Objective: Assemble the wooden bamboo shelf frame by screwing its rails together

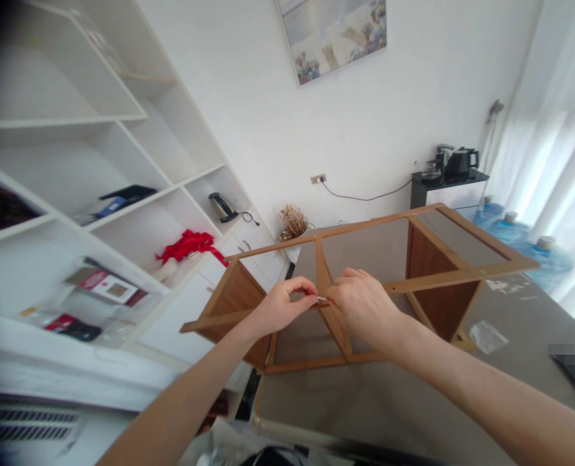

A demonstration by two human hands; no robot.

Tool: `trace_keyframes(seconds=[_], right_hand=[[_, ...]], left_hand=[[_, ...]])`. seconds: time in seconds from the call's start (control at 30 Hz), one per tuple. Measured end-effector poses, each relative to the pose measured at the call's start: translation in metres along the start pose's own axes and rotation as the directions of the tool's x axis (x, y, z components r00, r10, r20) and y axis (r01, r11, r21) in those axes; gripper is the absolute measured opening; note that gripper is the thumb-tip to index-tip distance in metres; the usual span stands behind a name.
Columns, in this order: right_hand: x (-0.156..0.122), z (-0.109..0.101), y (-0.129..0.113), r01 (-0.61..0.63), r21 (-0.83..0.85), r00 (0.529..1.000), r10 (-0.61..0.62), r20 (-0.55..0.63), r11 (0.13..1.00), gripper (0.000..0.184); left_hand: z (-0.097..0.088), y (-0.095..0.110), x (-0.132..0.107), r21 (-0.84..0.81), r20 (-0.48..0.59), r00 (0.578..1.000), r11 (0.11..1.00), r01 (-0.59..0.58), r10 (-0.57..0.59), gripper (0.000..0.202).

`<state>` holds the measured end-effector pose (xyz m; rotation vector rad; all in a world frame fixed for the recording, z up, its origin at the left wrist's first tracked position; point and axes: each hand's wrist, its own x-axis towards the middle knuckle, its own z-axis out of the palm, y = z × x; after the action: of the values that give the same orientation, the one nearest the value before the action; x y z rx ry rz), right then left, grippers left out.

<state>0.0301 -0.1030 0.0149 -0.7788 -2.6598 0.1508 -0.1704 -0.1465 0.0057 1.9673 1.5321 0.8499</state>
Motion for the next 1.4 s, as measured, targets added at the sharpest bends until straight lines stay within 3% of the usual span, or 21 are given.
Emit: trace_keyframes(seconds=[0.17,0.37,0.57,0.8,0.87,0.93,1.03,1.1,1.3,1.4], right_hand=[[0.006,0.009,-0.025,-0.118,0.066,0.993,0.115,0.038,0.991,0.022],[0.025,0.004,-0.03,-0.24,0.262,0.955,0.18,0.234,0.935,0.021],[0.039,0.002,-0.027,-0.24,0.386,0.94,0.114,0.323,0.891,0.025],[0.052,-0.005,-0.01,-0.196,0.217,0.956,0.137,0.261,0.956,0.031],[0.053,-0.005,0.003,-0.139,0.176,0.979,0.109,0.17,0.975,0.028],[0.052,-0.004,0.015,0.025,0.157,0.996,-0.038,0.078,0.987,0.026],[0.05,0.0,0.027,0.315,0.106,0.947,-0.32,0.037,0.943,0.03],[0.049,0.002,0.03,0.414,0.06,0.907,-0.418,0.057,0.908,0.028],[0.05,-0.001,0.029,0.453,-0.062,0.891,-0.449,0.073,0.889,0.027],[0.048,-0.007,0.026,0.444,-0.092,0.894,-0.435,0.104,0.891,0.03]], left_hand=[[-0.006,0.003,-0.015,0.141,-0.085,0.995,0.989,-0.036,0.049,0.011],[-0.001,0.027,-0.044,0.326,-0.172,0.984,0.945,0.007,0.052,0.015],[0.001,0.034,-0.049,0.461,-0.079,0.997,0.887,0.022,0.017,0.015],[-0.021,0.022,-0.037,0.725,0.011,0.992,0.682,-0.097,0.129,0.023],[-0.03,0.012,-0.024,0.736,0.072,0.988,0.661,-0.147,0.138,0.026],[-0.036,0.001,-0.009,0.693,0.138,0.98,0.693,-0.2,0.145,0.027],[-0.039,-0.01,0.012,0.574,0.198,0.963,0.775,-0.265,0.182,0.025],[-0.036,-0.014,0.023,0.495,0.205,0.954,0.818,-0.294,0.219,0.024],[-0.025,-0.015,0.035,0.377,0.184,0.944,0.868,-0.324,0.272,0.02],[-0.022,-0.014,0.03,0.369,0.092,0.967,0.894,-0.255,0.238,0.018]])
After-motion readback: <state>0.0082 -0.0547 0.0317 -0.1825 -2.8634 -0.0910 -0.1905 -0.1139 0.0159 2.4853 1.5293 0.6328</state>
